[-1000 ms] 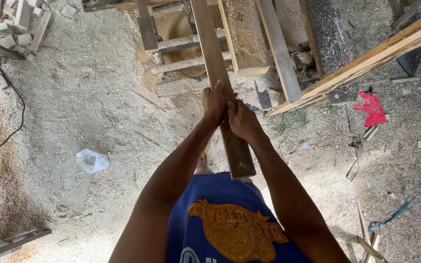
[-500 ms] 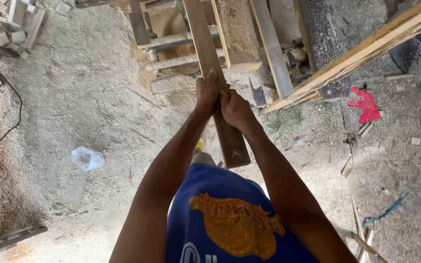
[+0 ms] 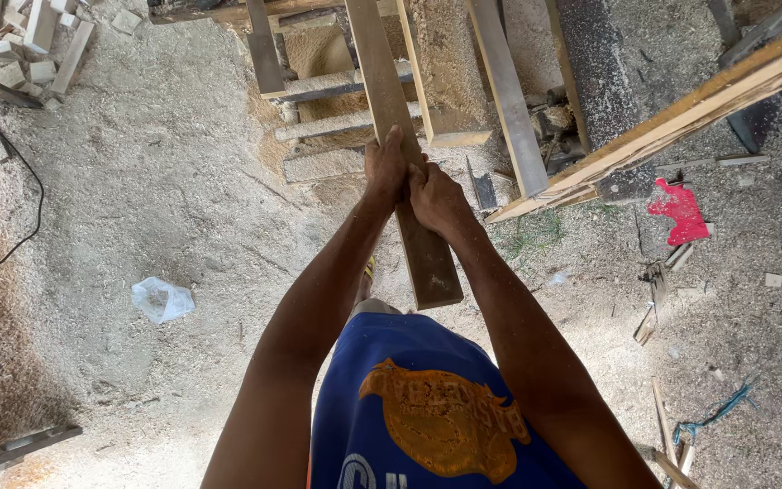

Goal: The person uses a claw hammer to drive nails into thin wooden strips laid on a workbench, then carries the strips to a rack and sorts through them. They later place a strip on the bench, measure it with a tape measure, and mark it with a pencil.

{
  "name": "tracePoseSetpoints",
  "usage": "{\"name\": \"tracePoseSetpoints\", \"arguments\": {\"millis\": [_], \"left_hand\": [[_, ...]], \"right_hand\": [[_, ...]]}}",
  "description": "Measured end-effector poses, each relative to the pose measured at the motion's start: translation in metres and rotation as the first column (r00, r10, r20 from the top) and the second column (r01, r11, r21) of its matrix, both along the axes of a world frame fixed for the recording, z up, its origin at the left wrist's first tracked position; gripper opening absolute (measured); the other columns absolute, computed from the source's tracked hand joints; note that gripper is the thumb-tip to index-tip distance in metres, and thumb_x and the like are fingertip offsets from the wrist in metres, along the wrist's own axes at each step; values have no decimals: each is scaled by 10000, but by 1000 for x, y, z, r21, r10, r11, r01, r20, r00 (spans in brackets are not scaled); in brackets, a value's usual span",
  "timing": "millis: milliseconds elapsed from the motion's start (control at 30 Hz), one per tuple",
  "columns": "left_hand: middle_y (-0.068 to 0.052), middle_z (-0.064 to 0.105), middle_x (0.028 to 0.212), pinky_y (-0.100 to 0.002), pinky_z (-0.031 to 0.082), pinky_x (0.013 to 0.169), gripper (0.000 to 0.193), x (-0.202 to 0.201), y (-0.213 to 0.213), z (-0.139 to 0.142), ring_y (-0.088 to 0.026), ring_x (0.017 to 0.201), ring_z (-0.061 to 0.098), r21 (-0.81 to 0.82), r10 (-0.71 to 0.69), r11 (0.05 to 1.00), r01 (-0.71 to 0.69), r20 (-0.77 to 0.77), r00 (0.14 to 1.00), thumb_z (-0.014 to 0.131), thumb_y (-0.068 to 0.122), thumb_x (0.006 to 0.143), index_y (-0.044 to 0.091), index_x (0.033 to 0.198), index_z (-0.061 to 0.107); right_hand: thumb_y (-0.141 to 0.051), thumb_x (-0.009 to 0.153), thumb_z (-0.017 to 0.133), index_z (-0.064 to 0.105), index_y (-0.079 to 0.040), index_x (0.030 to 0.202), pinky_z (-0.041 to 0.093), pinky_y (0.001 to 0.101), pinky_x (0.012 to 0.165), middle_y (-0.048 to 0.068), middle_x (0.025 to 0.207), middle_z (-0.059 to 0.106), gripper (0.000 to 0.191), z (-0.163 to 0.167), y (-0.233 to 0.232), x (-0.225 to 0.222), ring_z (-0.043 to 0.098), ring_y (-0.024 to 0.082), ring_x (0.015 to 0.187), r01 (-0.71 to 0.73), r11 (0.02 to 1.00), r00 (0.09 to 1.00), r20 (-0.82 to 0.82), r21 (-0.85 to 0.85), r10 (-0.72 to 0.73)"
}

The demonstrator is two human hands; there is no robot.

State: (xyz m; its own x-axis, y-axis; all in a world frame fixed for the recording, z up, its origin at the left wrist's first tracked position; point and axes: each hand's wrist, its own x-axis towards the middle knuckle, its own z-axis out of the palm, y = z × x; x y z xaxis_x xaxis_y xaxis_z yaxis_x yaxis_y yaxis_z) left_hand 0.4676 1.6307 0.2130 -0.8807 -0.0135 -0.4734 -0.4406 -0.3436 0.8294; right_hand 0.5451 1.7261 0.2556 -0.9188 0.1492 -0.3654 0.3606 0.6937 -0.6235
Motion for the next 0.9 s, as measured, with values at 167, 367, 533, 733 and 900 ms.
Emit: {"name": "tracePoseSetpoints", "arguments": {"millis": [167, 367, 533, 733, 900], "left_hand": [[-225, 614, 937, -428, 615, 584, 481, -7, 0, -2, -308, 710, 684, 70, 31, 997, -37, 92, 995, 584, 343, 956, -5, 1206, 365], [-205, 619, 987, -411, 620, 619, 499, -12, 0, -13, -279, 788, 672, -28, 23, 999, -21, 84, 996, 605, 376, 977, -17, 1219, 413], [-228, 627, 961, -404, 622, 560, 500, -11, 2, -13, -292, 714, 697, 23, 30, 999, -31, 54, 998, 600, 360, 968, -28, 1208, 396], [-232, 612, 953, -403, 617, 512, 484, -11, 5, -2, -301, 670, 700, 81, 61, 994, -69, 100, 993, 600, 341, 965, -21, 1199, 379], [-239, 606, 960, -403, 624, 528, 489, -10, 4, 0, -303, 701, 707, 103, 39, 994, -47, 72, 997, 581, 344, 975, -16, 1213, 351]], "right_hand": [[-504, 1070, 320, 499, 30, 1400, 540, 535, 972, 339, 1208, 658, 653, 2, -2, -5, 661, 482, 1129, -12, 999, 1000, 25, 31, 12], [-503, 1057, 341, 508, 38, 1386, 539, 535, 971, 339, 1200, 664, 655, -3, -2, -8, 662, 484, 1123, -2, 1000, 1000, -30, 17, 2], [-502, 1060, 345, 497, 53, 1387, 542, 534, 964, 344, 1181, 665, 662, -4, 1, -8, 672, 478, 1110, -6, 1000, 1000, 12, 22, 6], [-495, 1063, 338, 504, 68, 1376, 567, 524, 922, 342, 1154, 681, 665, -4, 2, -11, 693, 475, 1071, -5, 1000, 1000, -2, -4, 5], [-492, 1071, 310, 494, 74, 1379, 585, 509, 903, 330, 1138, 693, 670, -3, 1, -14, 719, 448, 1045, -7, 1000, 999, 44, -26, 8]]}}
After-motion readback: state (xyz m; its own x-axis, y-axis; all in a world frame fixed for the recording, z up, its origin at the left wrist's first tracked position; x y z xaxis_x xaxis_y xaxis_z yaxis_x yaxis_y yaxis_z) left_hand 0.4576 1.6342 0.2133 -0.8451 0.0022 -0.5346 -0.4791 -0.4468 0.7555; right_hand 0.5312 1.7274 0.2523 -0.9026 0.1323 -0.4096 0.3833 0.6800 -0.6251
